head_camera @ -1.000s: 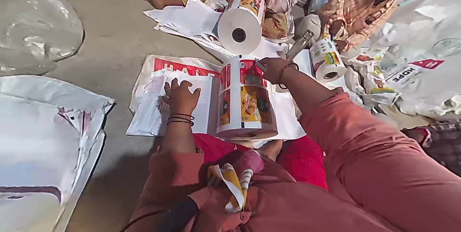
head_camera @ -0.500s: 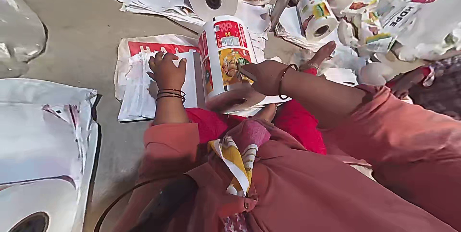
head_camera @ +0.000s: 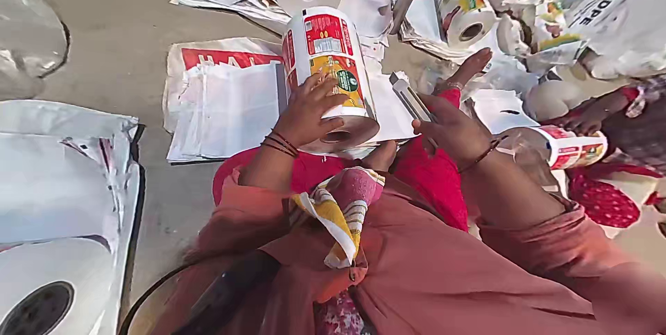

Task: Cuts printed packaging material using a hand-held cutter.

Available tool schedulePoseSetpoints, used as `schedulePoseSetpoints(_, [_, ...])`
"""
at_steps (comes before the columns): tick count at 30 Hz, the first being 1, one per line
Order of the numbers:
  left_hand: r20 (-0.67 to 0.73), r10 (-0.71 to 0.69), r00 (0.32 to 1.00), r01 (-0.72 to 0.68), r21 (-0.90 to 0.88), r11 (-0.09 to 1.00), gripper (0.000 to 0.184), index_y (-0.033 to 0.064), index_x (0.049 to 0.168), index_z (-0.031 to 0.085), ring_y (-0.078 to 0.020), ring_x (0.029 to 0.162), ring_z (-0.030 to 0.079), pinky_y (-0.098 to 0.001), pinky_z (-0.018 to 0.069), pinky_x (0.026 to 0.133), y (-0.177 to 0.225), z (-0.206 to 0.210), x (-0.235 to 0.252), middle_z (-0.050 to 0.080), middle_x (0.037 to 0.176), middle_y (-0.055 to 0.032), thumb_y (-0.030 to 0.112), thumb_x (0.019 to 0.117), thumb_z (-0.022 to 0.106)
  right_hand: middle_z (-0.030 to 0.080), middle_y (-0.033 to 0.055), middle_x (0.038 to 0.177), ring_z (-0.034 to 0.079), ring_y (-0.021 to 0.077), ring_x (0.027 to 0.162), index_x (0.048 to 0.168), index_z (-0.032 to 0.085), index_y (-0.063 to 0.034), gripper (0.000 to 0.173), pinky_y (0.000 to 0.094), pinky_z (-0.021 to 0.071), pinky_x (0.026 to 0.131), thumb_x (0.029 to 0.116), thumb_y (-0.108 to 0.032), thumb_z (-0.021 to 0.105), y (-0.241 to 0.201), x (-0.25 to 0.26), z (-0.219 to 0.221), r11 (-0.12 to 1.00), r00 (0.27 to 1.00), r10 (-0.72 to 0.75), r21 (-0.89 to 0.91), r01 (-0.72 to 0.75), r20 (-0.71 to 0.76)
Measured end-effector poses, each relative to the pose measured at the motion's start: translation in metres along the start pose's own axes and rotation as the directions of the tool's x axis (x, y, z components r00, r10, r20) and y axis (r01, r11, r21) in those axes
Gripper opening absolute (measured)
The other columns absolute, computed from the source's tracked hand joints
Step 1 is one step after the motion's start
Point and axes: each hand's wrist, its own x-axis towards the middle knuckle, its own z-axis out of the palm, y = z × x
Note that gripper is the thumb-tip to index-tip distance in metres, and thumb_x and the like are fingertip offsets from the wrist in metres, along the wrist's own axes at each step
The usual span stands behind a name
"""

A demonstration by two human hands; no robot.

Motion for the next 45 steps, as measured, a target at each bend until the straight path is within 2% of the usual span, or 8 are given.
schedulePoseSetpoints(9, [0.003,0.234,0.972,-0.232,0.151,0.961,0.060,0.0113,0.092,0.071,-0.0400,0.110,0.058,-0.0587,0.0397,0.099,-0.013,-0.006,0.045,0.070,0.105,-0.0120,0.052,0.1054,0.030,0.066,0.0072,0.094,0.057,0.0122,0.051,0.152,0.043,-0.0170,0.052,0.0279,0.0524,0.044,0.1029,-0.017,0.060,0.024,0.025,0.012,0.983,0.999,-0.038,0.181,0.033,0.022])
schedulePoseSetpoints(15, [0.022,0.215,0.976,-0.216,0.060,0.975,0.061,0.0074,0.076,0.064,-0.0390,0.107,0.057,-0.0555,0.0376,0.097,-0.011,0.002,0.060,0.066,0.094,-0.0149,0.050,0.1049,0.032,0.067,0.0076,0.096,0.058,0.0111,0.054,0.151,0.044,-0.0151,0.052,0.0272,0.0530,0.047,0.1014,-0.015,0.061,0.051,0.042,0.007,0.972,0.999,-0.032,0.235,0.022,0.039])
schedulePoseSetpoints(17, [0.315,0.027,0.949,-0.066,0.114,0.991,0.060,0.0020,0.086,0.067,-0.0385,0.120,0.052,-0.0564,0.0330,0.106,0.015,-0.024,0.065,0.065,0.104,-0.0169,0.043,0.1091,0.029,0.067,0.0068,0.095,0.058,0.0105,0.054,0.151,0.043,-0.0145,0.052,0.0265,0.0529,0.047,0.1016,-0.016,0.060,0.054,0.047,0.004,0.969,0.998,-0.020,0.245,0.005,0.059])
schedulePoseSetpoints(21, [0.026,0.277,0.961,-0.278,0.045,0.960,0.067,0.0103,0.066,0.055,-0.0355,0.089,0.057,-0.0560,0.0373,0.092,-0.021,0.007,0.068,0.057,0.073,-0.0096,0.057,0.1045,0.026,0.066,0.0072,0.093,0.057,0.0119,0.053,0.151,0.044,-0.0157,0.053,0.0273,0.0521,0.046,0.1016,-0.015,0.061,0.058,0.062,0.002,0.960,0.997,0.000,0.280,-0.022,0.076])
schedulePoseSetpoints(32, [0.020,0.280,0.960,-0.279,0.173,0.945,0.075,0.0110,0.061,0.052,-0.0342,0.085,0.058,-0.0527,0.0388,0.089,-0.017,0.006,0.064,0.058,0.067,-0.0086,0.066,0.1026,0.023,0.066,0.0096,0.093,0.057,0.0125,0.050,0.152,0.044,-0.0168,0.052,0.0282,0.0528,0.045,0.1023,-0.016,0.062,0.081,0.079,0.008,0.936,0.990,-0.012,0.349,-0.039,0.143])
schedulePoseSetpoints(37, [-0.282,0.234,0.930,-0.207,0.122,0.971,0.079,0.0092,0.058,0.053,-0.0285,0.069,0.057,-0.0455,0.0445,0.078,-0.035,0.003,0.050,0.054,0.057,-0.0091,0.062,0.1061,0.020,0.067,0.0082,0.092,0.057,0.0124,0.051,0.150,0.046,-0.0183,0.050,0.0283,0.0529,0.046,0.1028,-0.017,0.062,0.089,0.078,-0.004,0.926,0.992,0.008,0.375,-0.054,0.124])
schedulePoseSetpoints(41, [-0.208,0.155,0.966,-0.120,0.173,0.978,0.082,0.0110,0.078,0.074,-0.0291,0.077,0.059,-0.0463,0.0433,0.083,-0.045,-0.014,0.036,0.063,0.067,-0.0100,0.064,0.1043,0.018,0.065,0.0072,0.089,0.057,0.0110,0.051,0.150,0.044,-0.0171,0.050,0.0267,0.0531,0.047,0.1025,-0.014,0.061,0.095,0.076,-0.007,0.921,0.993,0.025,0.385,-0.067,0.114])
schedulePoseSetpoints(45, [-0.209,0.132,0.969,-0.099,0.162,0.982,0.076,0.0110,0.058,0.055,-0.0359,0.104,0.058,-0.0527,0.0385,0.100,-0.042,-0.010,0.031,0.070,0.092,-0.0127,0.065,0.1023,0.024,0.067,0.0070,0.090,0.057,0.0095,0.051,0.151,0.043,-0.0137,0.052,0.0244,0.0521,0.047,0.1014,-0.012,0.060,0.098,0.083,-0.005,0.911,0.993,0.017,0.407,-0.064,0.120])
